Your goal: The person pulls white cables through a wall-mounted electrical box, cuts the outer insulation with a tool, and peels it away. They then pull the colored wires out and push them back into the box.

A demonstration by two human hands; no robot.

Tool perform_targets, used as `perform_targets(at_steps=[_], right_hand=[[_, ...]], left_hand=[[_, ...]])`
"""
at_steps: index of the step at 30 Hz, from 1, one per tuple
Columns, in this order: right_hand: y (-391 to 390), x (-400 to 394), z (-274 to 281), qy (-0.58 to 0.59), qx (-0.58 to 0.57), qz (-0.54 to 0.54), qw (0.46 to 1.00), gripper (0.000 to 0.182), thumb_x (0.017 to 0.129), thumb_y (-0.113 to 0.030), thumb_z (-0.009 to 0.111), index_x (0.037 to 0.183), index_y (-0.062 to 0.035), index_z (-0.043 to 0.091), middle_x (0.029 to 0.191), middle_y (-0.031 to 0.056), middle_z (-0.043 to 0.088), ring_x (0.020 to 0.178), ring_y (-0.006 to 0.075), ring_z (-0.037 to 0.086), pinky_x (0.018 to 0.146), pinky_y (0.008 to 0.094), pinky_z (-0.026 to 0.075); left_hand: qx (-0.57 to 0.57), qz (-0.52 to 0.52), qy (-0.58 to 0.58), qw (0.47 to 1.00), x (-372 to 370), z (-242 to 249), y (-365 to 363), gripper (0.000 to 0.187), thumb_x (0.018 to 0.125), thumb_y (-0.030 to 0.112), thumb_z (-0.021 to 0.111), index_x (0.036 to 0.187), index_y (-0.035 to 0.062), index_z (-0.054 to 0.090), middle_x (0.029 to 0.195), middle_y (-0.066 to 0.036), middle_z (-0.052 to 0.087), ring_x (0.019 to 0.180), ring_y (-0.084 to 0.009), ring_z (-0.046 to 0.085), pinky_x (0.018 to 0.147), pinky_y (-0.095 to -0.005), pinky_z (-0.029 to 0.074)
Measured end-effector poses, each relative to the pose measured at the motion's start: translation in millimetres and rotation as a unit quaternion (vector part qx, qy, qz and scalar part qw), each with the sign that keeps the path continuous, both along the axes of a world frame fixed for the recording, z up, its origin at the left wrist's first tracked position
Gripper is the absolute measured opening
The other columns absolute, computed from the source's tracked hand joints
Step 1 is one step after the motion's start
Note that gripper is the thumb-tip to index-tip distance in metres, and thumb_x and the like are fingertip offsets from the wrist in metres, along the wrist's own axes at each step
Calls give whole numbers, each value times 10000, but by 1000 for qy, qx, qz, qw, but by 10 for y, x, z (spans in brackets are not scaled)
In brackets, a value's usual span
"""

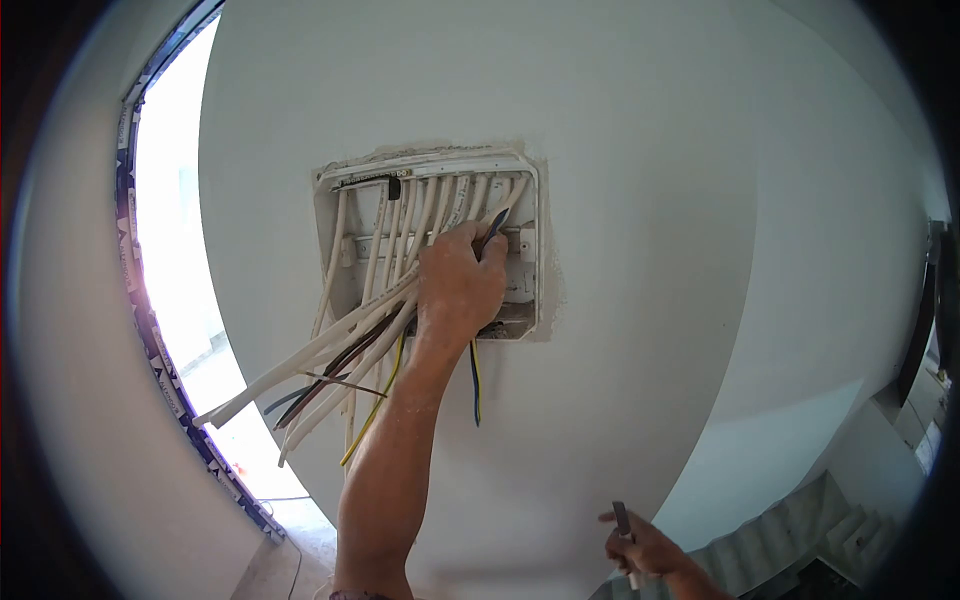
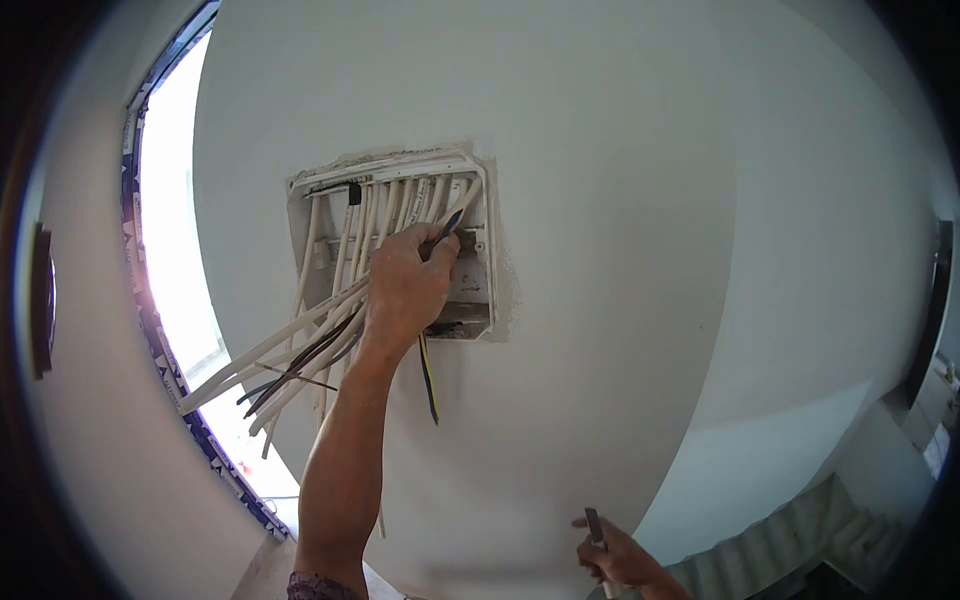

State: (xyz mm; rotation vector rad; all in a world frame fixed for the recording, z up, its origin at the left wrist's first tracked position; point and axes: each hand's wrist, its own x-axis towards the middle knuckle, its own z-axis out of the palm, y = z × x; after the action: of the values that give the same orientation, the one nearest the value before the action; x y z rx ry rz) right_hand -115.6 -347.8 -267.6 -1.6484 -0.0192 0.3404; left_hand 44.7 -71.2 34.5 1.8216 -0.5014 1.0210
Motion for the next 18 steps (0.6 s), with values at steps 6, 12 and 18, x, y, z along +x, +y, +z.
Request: perform_targets(at_steps=[6, 12, 18], right_hand=[[359, 86, 1051, -152, -45, -21, 987, 491, 1060, -165, 521, 1478, 49, 378, 888, 90, 614, 642, 126, 563, 578, 303, 487], [802, 287, 2069, -283, -26, -29, 958, 526, 1077, -192, 488, 1528, 45, 361, 846, 77, 625, 587, 129, 557, 536, 299, 486], [1268, 496, 2592, -416, -75, -104, 900, 475, 1052, -219, 586, 1401, 55, 417, 858, 116, 641, 568, 125, 604, 472, 286, 504]], left_hand=[[57, 60, -54, 995, -73, -23, 65, 310, 980, 233, 636, 1026, -57, 735, 791, -214, 710, 757, -359, 698, 771, -450, 529], [20, 12, -52, 998, 40, -81, 166, 294, 986, 228, 627, 1006, -43, 739, 769, -191, 707, 703, -323, 690, 730, -424, 529], [-20, -19, -31, 999, 84, -87, 224, 286, 969, 223, 638, 984, -42, 742, 831, -243, 725, 783, -388, 713, 779, -454, 535]])
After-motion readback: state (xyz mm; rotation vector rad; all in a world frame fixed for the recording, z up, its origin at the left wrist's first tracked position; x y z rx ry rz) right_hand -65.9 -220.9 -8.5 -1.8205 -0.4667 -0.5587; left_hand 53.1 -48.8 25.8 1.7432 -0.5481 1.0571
